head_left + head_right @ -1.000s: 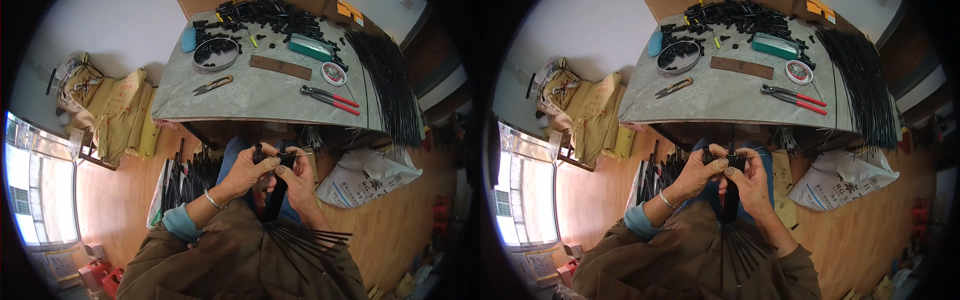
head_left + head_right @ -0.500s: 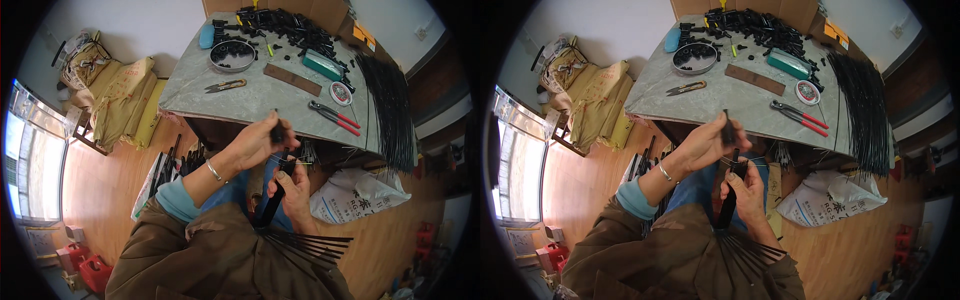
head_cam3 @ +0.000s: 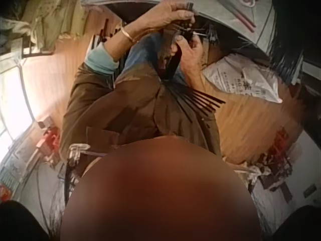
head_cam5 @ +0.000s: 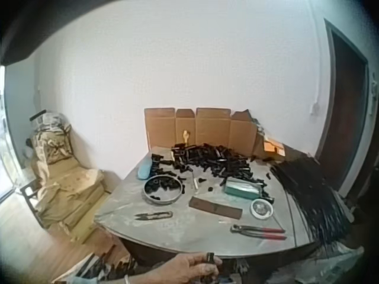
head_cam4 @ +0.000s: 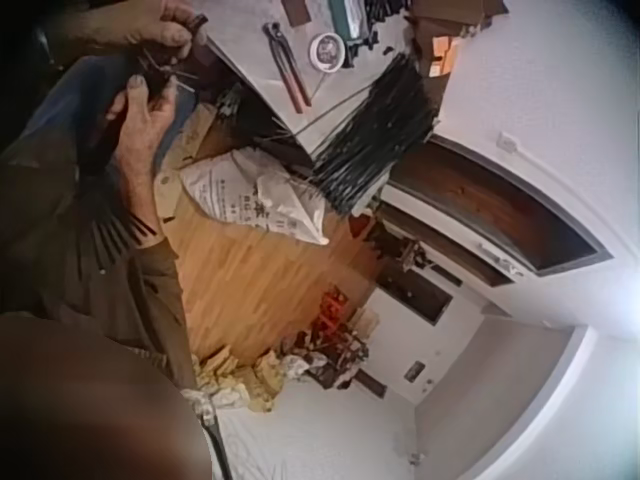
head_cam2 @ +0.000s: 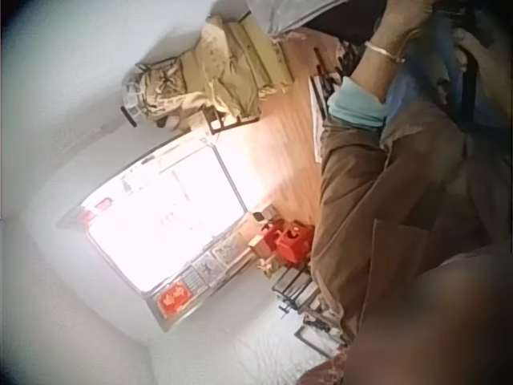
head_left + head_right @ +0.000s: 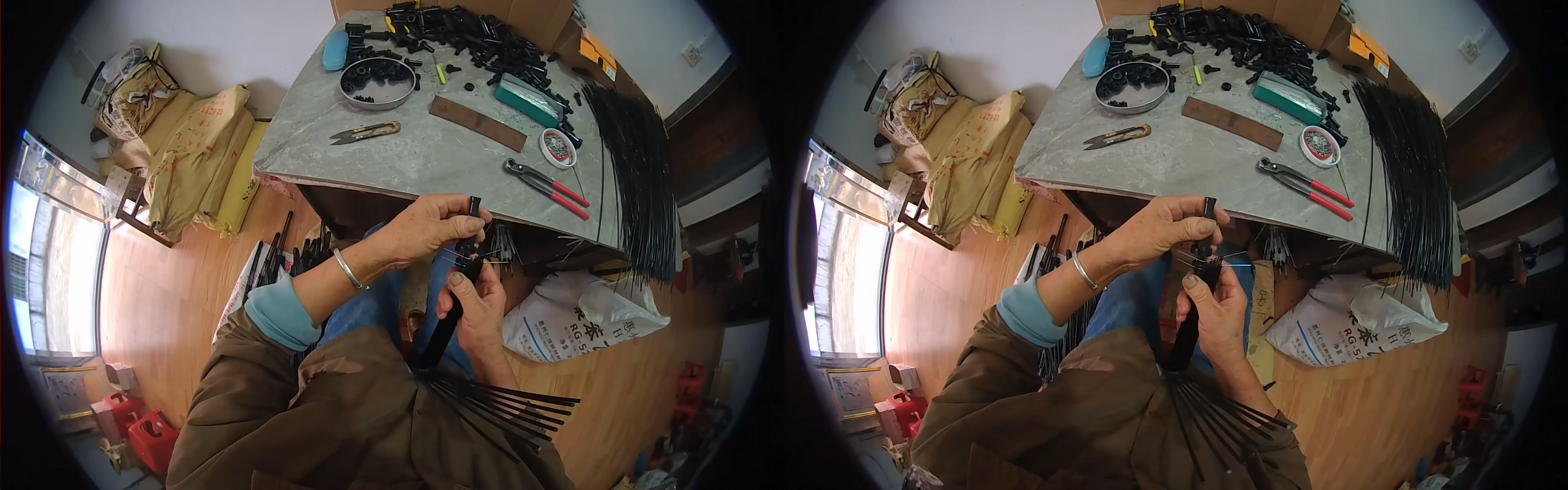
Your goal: Assembling small plastic clips onto thin rods at a manufacturing workstation.
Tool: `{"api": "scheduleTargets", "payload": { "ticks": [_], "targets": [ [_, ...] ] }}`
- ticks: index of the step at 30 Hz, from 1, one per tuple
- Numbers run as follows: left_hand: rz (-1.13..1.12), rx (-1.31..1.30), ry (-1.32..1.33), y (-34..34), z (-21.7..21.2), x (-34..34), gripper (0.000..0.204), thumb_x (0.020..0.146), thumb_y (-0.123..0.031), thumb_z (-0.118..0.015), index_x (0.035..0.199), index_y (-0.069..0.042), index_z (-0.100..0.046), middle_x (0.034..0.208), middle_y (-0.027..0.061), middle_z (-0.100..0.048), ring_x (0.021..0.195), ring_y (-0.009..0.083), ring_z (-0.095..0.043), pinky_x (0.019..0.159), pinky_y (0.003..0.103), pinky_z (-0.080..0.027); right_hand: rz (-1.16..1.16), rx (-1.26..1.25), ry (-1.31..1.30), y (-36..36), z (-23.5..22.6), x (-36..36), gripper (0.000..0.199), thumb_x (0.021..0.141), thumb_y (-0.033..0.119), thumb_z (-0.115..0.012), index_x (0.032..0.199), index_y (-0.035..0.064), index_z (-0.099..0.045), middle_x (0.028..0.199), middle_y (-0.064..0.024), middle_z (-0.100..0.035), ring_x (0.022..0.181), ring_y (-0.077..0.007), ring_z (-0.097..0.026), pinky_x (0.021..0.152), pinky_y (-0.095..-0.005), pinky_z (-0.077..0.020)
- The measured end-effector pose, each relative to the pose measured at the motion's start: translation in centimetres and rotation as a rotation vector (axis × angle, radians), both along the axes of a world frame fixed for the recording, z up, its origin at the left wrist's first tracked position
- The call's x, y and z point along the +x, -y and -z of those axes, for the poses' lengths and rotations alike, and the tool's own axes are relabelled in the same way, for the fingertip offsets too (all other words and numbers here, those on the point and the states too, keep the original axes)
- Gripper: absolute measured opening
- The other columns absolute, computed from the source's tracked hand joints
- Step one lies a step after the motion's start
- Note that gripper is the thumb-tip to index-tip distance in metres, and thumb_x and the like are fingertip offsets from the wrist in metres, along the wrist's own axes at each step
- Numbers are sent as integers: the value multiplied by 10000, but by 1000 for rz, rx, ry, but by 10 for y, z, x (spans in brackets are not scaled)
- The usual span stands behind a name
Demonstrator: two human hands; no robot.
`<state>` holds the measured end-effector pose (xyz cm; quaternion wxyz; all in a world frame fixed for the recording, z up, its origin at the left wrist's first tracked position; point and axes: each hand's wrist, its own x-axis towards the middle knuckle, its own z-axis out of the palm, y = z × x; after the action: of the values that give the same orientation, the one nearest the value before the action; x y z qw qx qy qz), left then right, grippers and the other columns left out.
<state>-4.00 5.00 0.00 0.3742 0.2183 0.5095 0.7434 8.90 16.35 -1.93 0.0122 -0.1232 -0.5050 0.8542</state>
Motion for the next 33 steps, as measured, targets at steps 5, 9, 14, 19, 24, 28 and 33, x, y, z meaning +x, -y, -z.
{"api": "scheduleTargets", "payload": {
  "ticks": [5, 9, 14, 19, 24, 28, 33],
  "targets": [
    [4, -9, -64, 1, 2, -1, 325, 925, -244, -618, 1160, -21, -598, 933, 24, -633, 887, 92, -577, 805, 246, -472, -5, -24, 25, 1, -1, -1, 185, 886, 131, -647, 969, 44, -507, 723, -37, -533, 547, -120, -534, 461, -262, -441],
    [35, 30, 33, 1, -2, 3, 345, 927, -236, -614, 1193, -19, -586, 939, 23, -631, 902, 92, -572, 804, 245, -470, 30, 12, 28, 4, 1, -2, 176, 886, 127, -644, 959, 49, -505, 713, -34, -531, 540, -121, -528, 461, -261, -436],
    [-17, -121, -167, -3, -1, 4, 375, 924, -207, -616, 1231, -3, -554, 921, 32, -625, 863, 95, -580, 790, 245, -476, 34, 27, 30, 7, 2, -4, 188, 882, 140, -652, 955, 51, -504, 706, -34, -525, 547, -122, -529, 462, -260, -435],
    [-8, 23, 41, 0, 3, 0, 386, 923, -205, -617, 1233, 11, -539, 907, 45, -624, 858, 114, -592, 785, 249, -484, 5, -2, 39, 3, 0, -4, 175, 891, 141, -636, 958, 45, -506, 718, -35, -525, 547, -122, -527, 462, -260, -434],
    [-9, 43, 22, 3, 4, -2, 380, 938, -203, -593, 1241, 20, -530, 939, 57, -625, 855, 129, -601, 781, 250, -490, -18, -27, 35, 2, 3, -5, 168, 896, 137, -624, 963, 41, -504, 734, -38, -528, 547, -123, -525, 463, -262, -434],
    [37, 43, 3, 4, 7, -3, 386, 945, -227, -584, 1253, -1, -527, 967, 50, -636, 906, 134, -602, 824, 268, -491, -8, -33, 15, 1, 5, -6, 171, 898, 140, -620, 968, 42, -499, 764, -42, -536, 544, -123, -520, 463, -266, -431],
    [54, 97, 51, 4, 9, -2, 392, 954, -241, -570, 1261, -1, -531, 966, 53, -645, 901, 130, -601, 844, 266, -478, 2, -30, 13, 1, 7, -7, 169, 900, 141, -618, 966, 44, -497, 772, -42, -539, 545, -120, -518, 464, -266, -429]
  ]
}}
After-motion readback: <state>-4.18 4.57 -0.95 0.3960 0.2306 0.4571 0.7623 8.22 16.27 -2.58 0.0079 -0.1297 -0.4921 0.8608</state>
